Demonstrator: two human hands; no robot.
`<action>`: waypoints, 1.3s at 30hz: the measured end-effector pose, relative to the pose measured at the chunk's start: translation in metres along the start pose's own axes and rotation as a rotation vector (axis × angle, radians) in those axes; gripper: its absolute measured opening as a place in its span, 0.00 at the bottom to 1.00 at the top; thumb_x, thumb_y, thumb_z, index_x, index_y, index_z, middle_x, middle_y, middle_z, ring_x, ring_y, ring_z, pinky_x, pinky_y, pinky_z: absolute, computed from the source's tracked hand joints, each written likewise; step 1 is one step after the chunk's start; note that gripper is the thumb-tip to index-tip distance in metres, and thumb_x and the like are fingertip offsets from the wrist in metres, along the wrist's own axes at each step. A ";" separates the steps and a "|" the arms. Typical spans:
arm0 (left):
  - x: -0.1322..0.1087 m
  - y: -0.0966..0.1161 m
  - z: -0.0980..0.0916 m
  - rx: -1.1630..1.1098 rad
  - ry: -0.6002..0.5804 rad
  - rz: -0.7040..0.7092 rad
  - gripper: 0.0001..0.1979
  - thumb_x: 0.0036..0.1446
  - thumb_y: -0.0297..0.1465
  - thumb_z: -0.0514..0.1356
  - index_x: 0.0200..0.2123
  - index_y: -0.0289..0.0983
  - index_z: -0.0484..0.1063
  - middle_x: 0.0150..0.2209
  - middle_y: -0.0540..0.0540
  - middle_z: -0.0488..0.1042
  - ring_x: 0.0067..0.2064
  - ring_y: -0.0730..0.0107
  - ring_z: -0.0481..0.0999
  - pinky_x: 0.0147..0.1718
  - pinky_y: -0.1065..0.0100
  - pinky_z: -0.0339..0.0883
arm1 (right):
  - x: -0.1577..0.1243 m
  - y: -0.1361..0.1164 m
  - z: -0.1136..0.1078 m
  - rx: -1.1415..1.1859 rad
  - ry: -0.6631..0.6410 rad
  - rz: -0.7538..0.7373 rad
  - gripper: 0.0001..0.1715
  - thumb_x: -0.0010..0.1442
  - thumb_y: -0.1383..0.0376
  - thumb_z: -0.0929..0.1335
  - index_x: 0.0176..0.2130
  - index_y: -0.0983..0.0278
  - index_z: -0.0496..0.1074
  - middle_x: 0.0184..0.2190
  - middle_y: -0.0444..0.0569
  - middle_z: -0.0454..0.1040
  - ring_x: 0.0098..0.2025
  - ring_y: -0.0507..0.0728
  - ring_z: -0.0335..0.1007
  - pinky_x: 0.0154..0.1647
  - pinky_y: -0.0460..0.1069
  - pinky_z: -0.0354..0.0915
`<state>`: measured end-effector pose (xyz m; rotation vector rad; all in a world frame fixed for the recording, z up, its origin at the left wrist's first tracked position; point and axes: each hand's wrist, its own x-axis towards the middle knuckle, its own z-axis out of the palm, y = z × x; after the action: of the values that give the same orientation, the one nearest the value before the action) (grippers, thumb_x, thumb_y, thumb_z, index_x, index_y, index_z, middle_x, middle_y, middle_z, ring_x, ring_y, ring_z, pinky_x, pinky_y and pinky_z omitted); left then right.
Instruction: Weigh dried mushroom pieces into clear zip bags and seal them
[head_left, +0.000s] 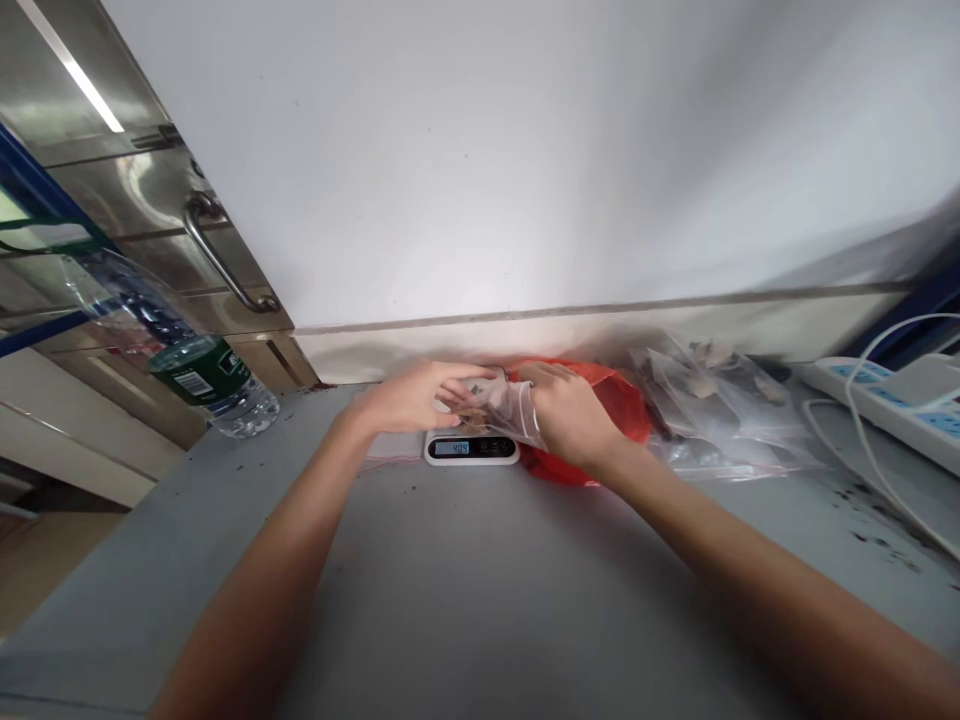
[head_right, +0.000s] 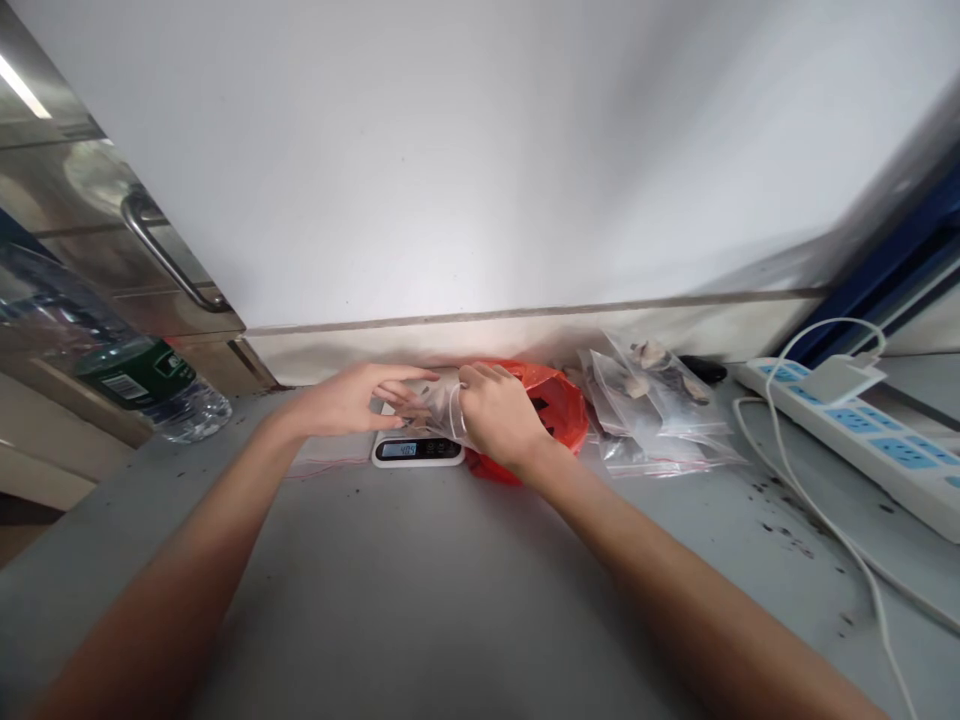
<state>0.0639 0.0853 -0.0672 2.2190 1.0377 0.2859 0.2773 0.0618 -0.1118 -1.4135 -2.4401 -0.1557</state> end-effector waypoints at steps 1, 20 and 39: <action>0.000 0.000 0.000 -0.001 -0.003 -0.002 0.33 0.57 0.28 0.62 0.66 0.40 0.65 0.47 0.43 0.83 0.47 0.61 0.82 0.46 0.65 0.73 | 0.000 0.001 0.001 -0.002 0.017 0.007 0.09 0.58 0.76 0.68 0.35 0.67 0.78 0.37 0.58 0.78 0.39 0.61 0.73 0.39 0.52 0.66; 0.000 -0.010 -0.006 0.328 0.106 -0.096 0.34 0.56 0.18 0.53 0.66 0.39 0.67 0.66 0.45 0.70 0.65 0.54 0.71 0.60 0.60 0.67 | -0.003 0.034 -0.055 0.542 -0.177 0.060 0.12 0.56 0.61 0.66 0.22 0.61 0.69 0.21 0.43 0.74 0.24 0.53 0.65 0.29 0.50 0.60; -0.009 -0.016 -0.021 0.292 0.168 -0.098 0.30 0.57 0.22 0.52 0.62 0.40 0.71 0.56 0.42 0.79 0.55 0.57 0.79 0.52 0.61 0.74 | -0.007 0.067 -0.060 0.220 -0.420 0.094 0.13 0.55 0.65 0.64 0.20 0.59 0.65 0.24 0.48 0.72 0.28 0.57 0.67 0.29 0.51 0.59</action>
<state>0.0386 0.0957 -0.0615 2.4241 1.3484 0.2974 0.3515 0.0746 -0.0614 -1.5814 -2.5993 0.4623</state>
